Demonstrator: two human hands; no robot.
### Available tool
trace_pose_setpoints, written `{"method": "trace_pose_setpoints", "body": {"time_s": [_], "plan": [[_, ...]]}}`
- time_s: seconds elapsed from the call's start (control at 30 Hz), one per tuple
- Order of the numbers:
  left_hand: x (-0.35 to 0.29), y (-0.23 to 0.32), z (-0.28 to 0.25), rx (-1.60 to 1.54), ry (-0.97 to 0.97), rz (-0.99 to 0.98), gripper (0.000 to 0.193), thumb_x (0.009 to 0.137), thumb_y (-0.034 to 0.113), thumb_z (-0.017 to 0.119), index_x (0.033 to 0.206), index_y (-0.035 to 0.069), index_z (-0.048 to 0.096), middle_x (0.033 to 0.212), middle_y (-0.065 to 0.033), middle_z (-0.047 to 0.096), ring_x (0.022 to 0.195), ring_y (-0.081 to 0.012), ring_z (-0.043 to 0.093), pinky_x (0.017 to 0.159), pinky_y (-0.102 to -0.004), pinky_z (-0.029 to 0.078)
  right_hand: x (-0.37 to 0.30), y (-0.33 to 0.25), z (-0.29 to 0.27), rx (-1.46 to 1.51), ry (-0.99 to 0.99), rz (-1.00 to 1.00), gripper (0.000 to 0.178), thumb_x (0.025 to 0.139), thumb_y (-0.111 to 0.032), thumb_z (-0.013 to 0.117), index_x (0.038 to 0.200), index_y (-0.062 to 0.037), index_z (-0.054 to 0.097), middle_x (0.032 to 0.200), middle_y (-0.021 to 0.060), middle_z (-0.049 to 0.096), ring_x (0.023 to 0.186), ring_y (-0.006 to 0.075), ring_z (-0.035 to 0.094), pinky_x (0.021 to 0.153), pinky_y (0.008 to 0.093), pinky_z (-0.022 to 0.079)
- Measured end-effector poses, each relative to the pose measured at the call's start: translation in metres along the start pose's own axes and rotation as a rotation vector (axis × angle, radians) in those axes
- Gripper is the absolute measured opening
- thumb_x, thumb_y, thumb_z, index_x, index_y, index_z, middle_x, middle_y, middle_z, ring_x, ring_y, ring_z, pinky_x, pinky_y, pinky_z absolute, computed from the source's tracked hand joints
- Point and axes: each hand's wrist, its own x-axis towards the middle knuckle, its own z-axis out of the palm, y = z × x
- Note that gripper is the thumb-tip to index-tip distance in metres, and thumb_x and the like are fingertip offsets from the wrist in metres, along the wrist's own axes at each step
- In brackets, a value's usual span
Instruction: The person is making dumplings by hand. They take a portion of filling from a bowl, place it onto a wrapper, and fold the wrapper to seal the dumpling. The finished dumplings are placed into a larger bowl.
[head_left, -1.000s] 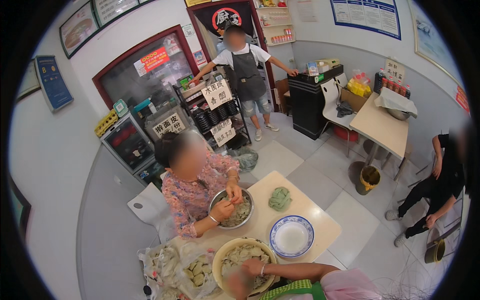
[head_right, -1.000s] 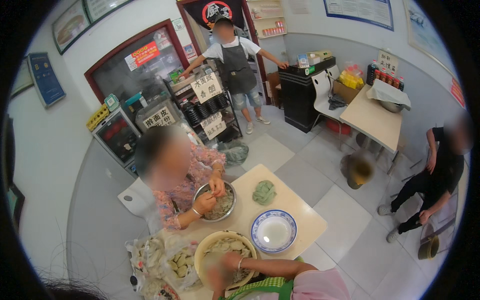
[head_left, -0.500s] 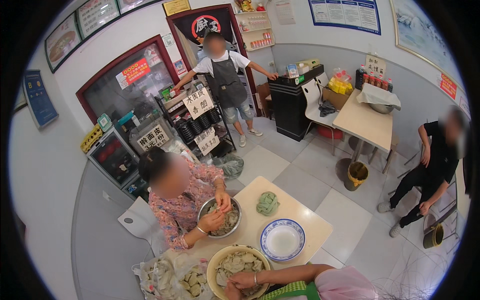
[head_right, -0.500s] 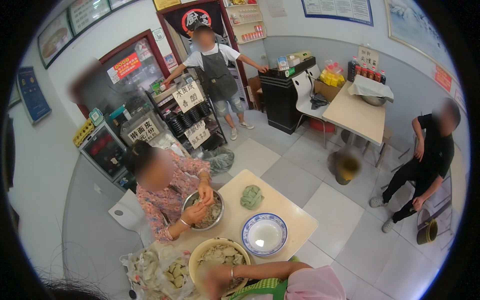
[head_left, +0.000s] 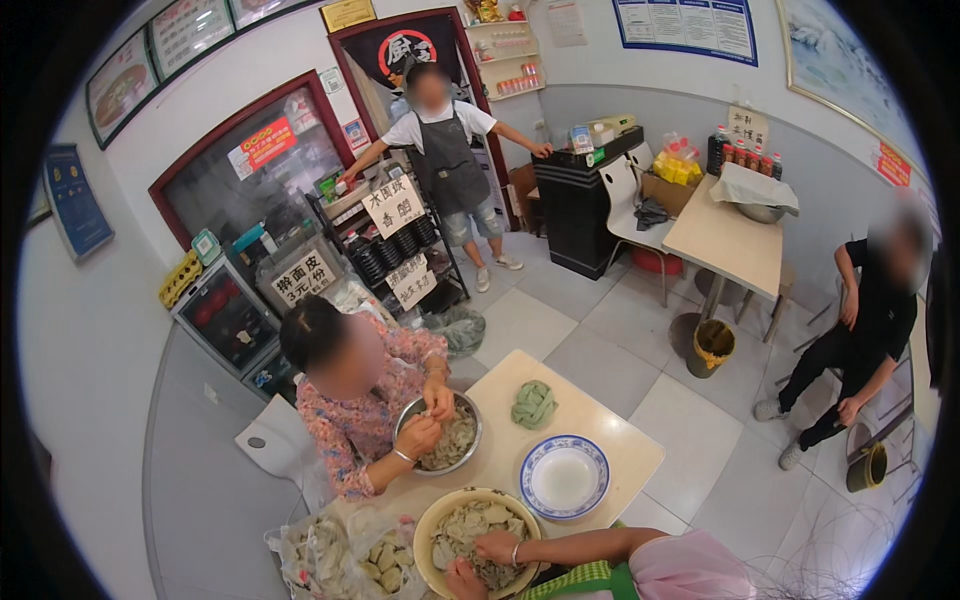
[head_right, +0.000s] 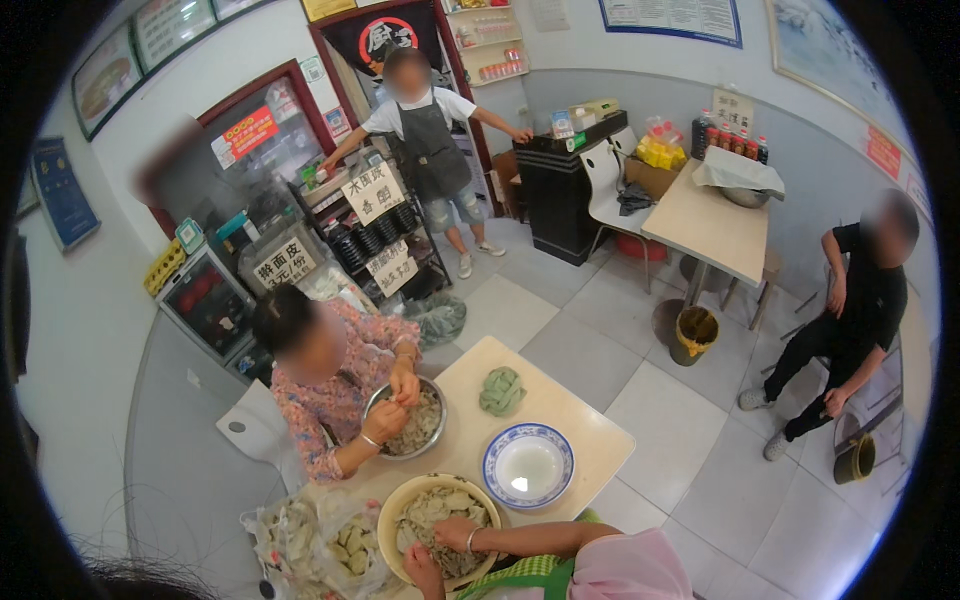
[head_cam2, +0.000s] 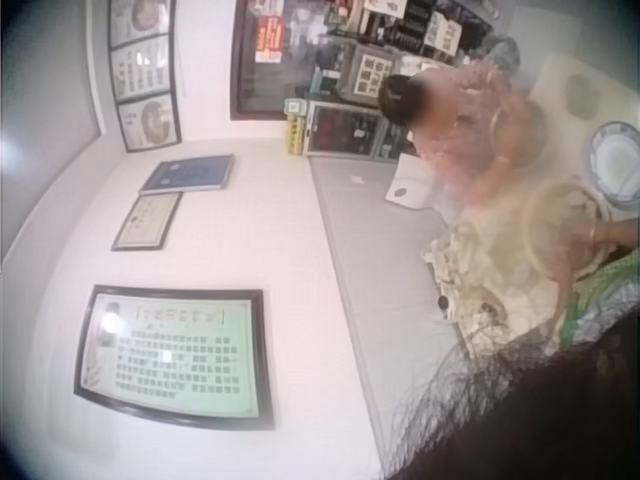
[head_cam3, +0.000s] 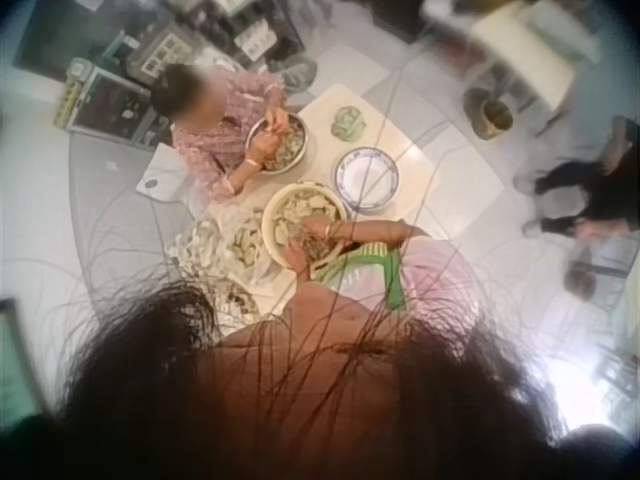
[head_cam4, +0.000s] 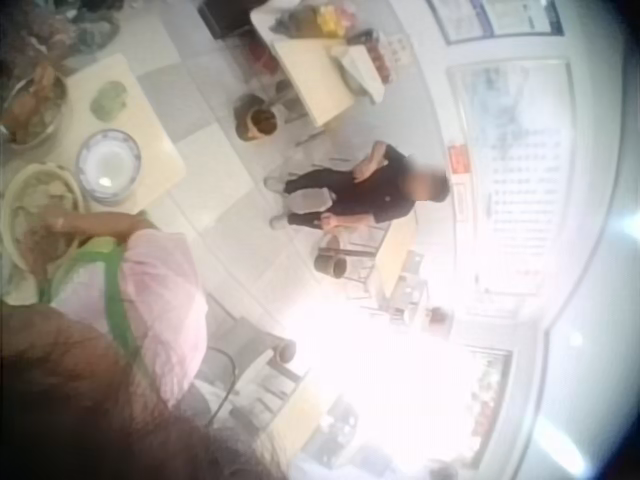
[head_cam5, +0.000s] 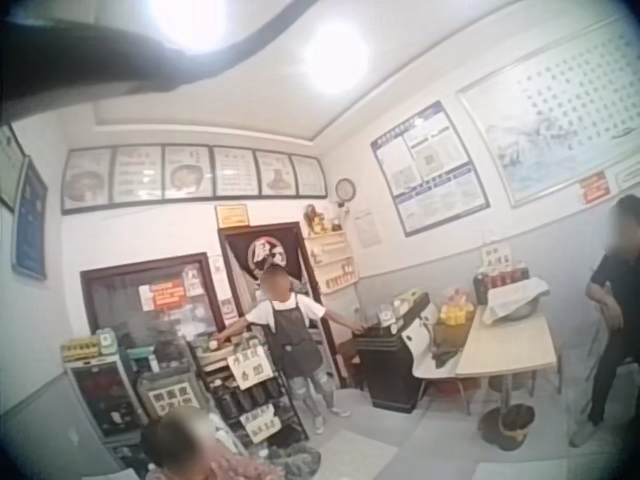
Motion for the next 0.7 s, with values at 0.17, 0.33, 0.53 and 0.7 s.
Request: {"method": "trace_pose_setpoints", "body": {"time_s": [0.17,0.33,0.53,0.7], "plan": [[0.012,-0.010,0.012,-0.077,-0.163,-0.022,0.029,0.086,0.019,0.043,0.064,0.002,0.048,0.055,-0.0025,0.045,0.051,-0.0128,0.041,0.051,-0.0271,0.036,0.005,-0.006,0.018,0.207,0.052,-0.133,0.024,0.076,-0.029,0.047,0.080,-0.0066,0.053,0.073,0.0132,0.058,0.072,0.0310,0.056,0.063,0.0405,0.043],[0.025,0.009,0.035,-0.088,-0.259,-0.007,0.026,0.086,0.019,0.042,0.066,0.002,0.047,0.058,-0.0026,0.045,0.054,-0.0128,0.041,0.053,-0.0274,0.037,-0.013,-0.031,0.004,0.009,-0.005,-0.144,0.025,0.076,-0.028,0.043,0.069,-0.0086,0.058,0.072,0.0130,0.059,0.070,0.0319,0.056,0.060,0.0423,0.042],[0.030,0.024,0.047,-0.075,-0.303,0.021,0.024,0.085,0.018,0.042,0.068,0.003,0.047,0.061,-0.0026,0.045,0.056,-0.0128,0.042,0.054,-0.0278,0.037,0.004,-0.023,0.002,0.012,0.011,-0.200,0.025,0.076,-0.027,0.044,0.069,-0.0086,0.058,0.073,0.0131,0.060,0.070,0.0318,0.056,0.060,0.0422,0.042],[0.031,0.024,0.064,-0.089,-0.350,0.038,0.021,0.085,0.018,0.042,0.071,0.004,0.046,0.064,-0.0026,0.045,0.059,-0.0128,0.042,0.055,-0.0282,0.038,0.001,-0.012,-0.004,0.017,0.057,-0.179,0.024,0.075,-0.027,0.044,0.069,-0.0086,0.059,0.073,0.0132,0.060,0.070,0.0316,0.056,0.059,0.0422,0.043]]}}
